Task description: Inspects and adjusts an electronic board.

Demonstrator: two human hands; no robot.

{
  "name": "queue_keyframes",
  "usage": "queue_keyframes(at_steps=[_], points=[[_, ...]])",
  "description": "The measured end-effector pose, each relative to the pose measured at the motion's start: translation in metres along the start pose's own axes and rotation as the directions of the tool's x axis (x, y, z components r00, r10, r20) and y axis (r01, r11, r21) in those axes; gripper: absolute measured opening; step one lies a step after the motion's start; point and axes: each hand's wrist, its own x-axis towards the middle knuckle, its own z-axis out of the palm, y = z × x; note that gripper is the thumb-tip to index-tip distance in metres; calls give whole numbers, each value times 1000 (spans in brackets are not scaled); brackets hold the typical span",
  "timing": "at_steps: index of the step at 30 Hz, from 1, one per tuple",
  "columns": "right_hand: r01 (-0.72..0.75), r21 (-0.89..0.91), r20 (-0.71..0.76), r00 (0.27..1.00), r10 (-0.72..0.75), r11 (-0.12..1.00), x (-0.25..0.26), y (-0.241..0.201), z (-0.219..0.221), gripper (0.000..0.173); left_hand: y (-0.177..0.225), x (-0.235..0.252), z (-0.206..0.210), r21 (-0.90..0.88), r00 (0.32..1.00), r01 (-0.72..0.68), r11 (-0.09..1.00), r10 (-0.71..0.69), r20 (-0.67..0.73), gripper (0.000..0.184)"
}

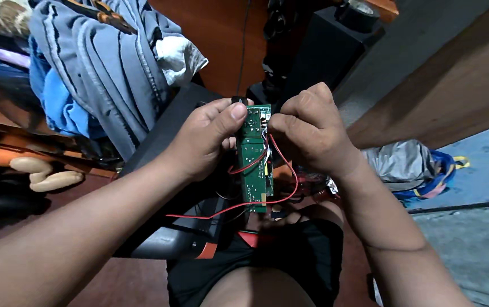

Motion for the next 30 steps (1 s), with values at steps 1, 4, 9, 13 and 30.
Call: queue_keyframes(at_steps=[1,4,9,13,30], points=[[-3,4,4,1000,3,1000,-1,0,0,11,0,0,0,-6,1000,7,1000,-7,1,36],[-28,-9,-5,1000,28,1000,-1,1,-1,10,1,1,1,-31,1000,26,999,-26,15,40],[-39,55,-2,999,39,998,-5,-2,3,11,5,1,9,-29,999,43,999,-43,-13,34],[-72,73,16,997,71,995,-4,2,1,15,6,0,11,-11,998,65,998,-65,-14,34],[-111,152,54,993,104,982,-13,1,6,18,6,0,15,28,980,190,981,-188,-62,39]])
